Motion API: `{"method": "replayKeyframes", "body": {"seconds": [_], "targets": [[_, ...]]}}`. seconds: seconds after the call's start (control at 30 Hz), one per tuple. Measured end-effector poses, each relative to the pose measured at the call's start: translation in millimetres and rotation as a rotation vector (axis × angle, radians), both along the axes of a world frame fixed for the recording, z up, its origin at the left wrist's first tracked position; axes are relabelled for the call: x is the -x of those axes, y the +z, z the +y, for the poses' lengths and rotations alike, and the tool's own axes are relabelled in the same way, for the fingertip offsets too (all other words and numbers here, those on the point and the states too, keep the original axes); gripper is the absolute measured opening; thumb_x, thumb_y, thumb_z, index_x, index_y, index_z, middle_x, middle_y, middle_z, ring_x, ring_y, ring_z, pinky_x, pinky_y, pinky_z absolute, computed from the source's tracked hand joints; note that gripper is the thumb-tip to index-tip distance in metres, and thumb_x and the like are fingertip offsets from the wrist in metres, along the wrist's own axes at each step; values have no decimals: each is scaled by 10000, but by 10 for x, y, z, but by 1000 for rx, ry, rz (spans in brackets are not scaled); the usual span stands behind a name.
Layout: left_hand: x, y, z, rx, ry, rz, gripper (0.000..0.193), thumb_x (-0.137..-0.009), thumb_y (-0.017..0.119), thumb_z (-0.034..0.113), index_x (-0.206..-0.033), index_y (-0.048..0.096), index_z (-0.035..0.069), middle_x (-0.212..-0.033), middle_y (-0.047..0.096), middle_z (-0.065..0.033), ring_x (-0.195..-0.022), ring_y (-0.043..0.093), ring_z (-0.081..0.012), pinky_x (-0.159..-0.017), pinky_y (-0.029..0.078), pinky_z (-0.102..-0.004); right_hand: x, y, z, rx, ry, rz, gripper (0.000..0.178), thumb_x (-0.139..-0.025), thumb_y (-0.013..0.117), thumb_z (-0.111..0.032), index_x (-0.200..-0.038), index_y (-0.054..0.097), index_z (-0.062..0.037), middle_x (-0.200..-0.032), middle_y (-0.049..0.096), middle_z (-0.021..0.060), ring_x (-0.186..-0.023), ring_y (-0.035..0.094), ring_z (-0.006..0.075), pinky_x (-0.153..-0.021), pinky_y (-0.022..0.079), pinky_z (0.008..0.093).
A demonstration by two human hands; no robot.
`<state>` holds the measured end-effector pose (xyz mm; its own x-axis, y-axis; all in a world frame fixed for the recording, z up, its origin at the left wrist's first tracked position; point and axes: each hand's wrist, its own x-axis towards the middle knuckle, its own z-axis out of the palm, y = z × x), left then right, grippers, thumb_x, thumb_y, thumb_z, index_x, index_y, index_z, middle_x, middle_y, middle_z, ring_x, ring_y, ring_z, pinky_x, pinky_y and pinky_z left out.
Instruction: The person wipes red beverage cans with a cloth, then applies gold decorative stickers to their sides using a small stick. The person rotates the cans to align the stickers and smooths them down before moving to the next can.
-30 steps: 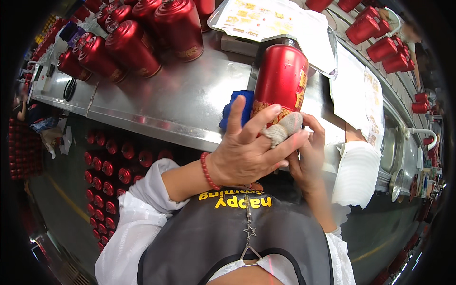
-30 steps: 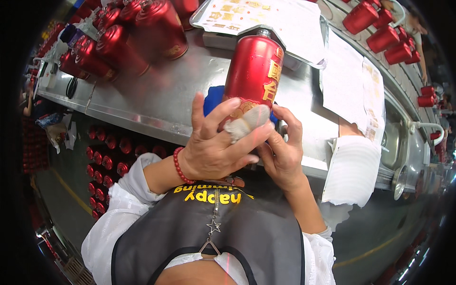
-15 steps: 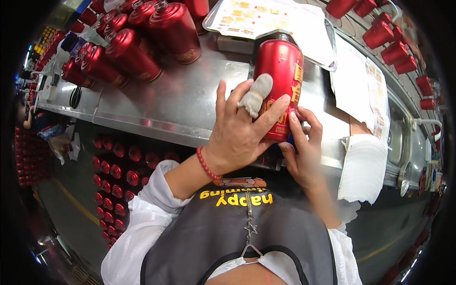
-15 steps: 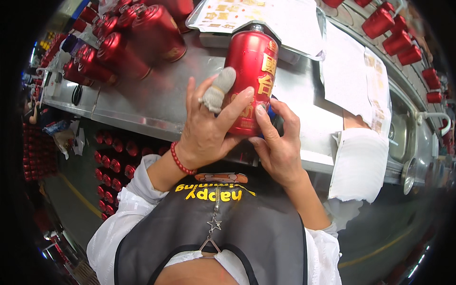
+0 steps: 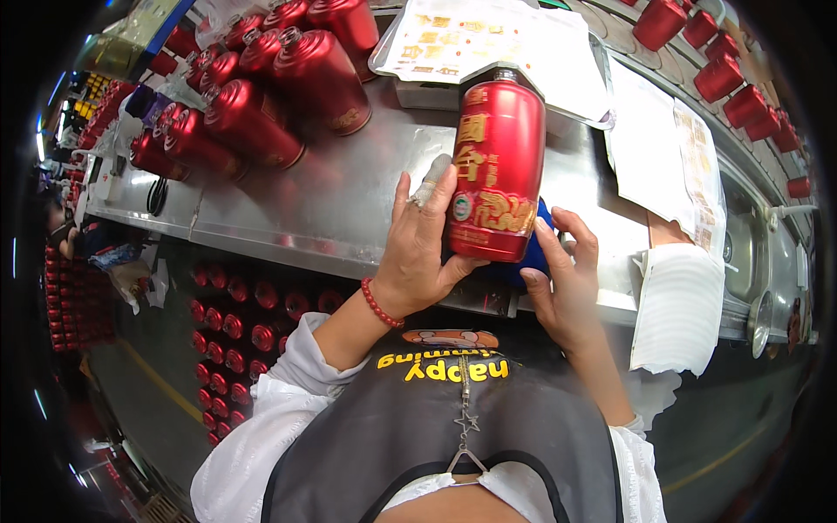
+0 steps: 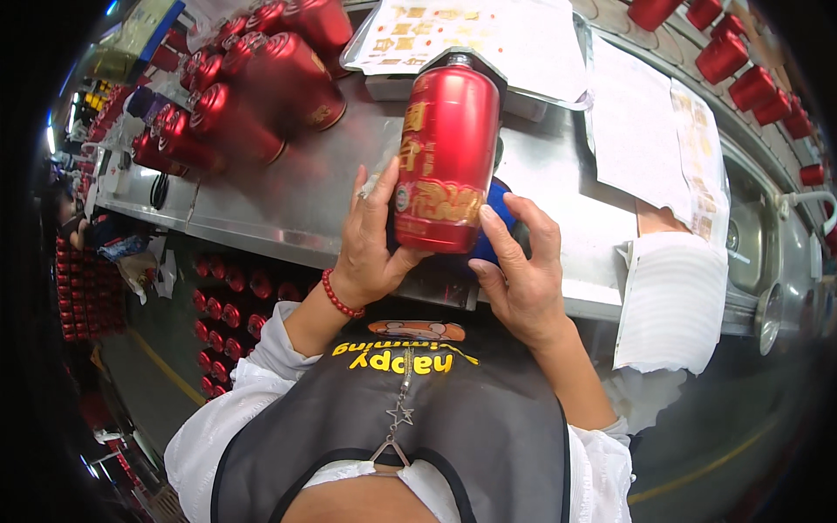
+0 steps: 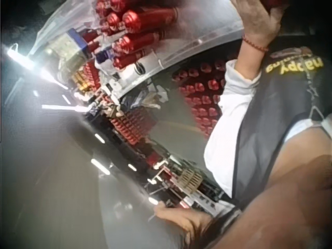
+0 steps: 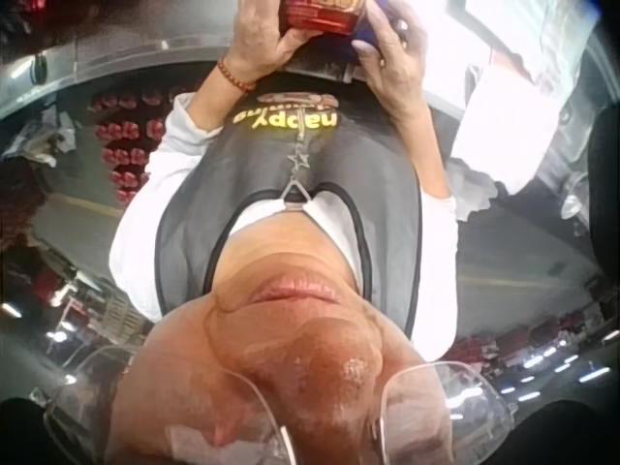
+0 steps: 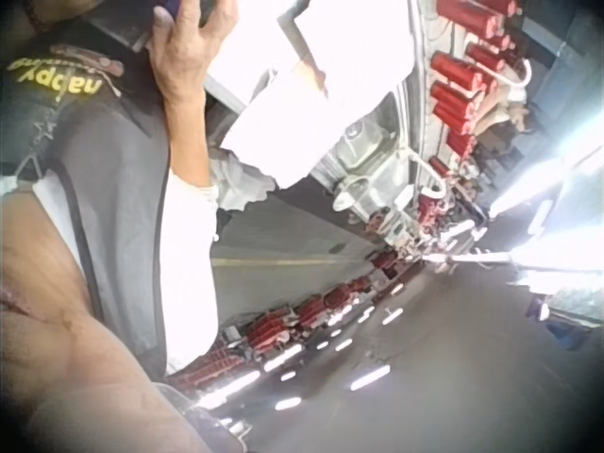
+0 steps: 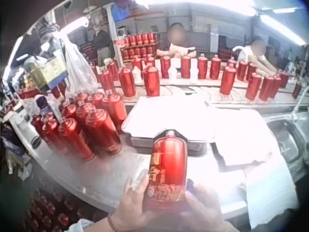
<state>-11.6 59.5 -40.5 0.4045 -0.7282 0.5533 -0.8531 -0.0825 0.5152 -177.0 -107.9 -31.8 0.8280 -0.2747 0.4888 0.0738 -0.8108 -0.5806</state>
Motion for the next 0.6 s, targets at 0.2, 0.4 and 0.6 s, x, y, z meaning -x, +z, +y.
{"method": "replayKeyframes", "body": {"seconds": [0.2,0.4,0.6], "targets": [[44,138,-64,-56,35,-75,984,-854,706,514,-1549,244,-7,-1429,490,-230,-1339,464,-399,-1150,127,-663,-58,0,-25,57,38,-11,541,-979,628,-297,-1437,496,-40,-1453,385,198,-1227,487,316,-973,456,405],[43,73,-68,-41,36,-88,1025,-845,701,528,-1570,206,0,-1455,476,-224,-1381,433,-391,-1141,139,-672,-42,-16,-38,-26,-32,29,598,-855,749,-221,-1410,565,-99,-1431,428,201,-1197,502,333,-991,478,422],[30,52,-70,-37,24,-106,1031,-844,700,529,-1563,205,-18,-1451,481,-242,-1374,442,-395,-1140,147,-672,-55,-24,-7,15,3,14,617,-852,748,-206,-1426,547,-98,-1441,431,201,-1141,521,332,-995,465,426]]}}
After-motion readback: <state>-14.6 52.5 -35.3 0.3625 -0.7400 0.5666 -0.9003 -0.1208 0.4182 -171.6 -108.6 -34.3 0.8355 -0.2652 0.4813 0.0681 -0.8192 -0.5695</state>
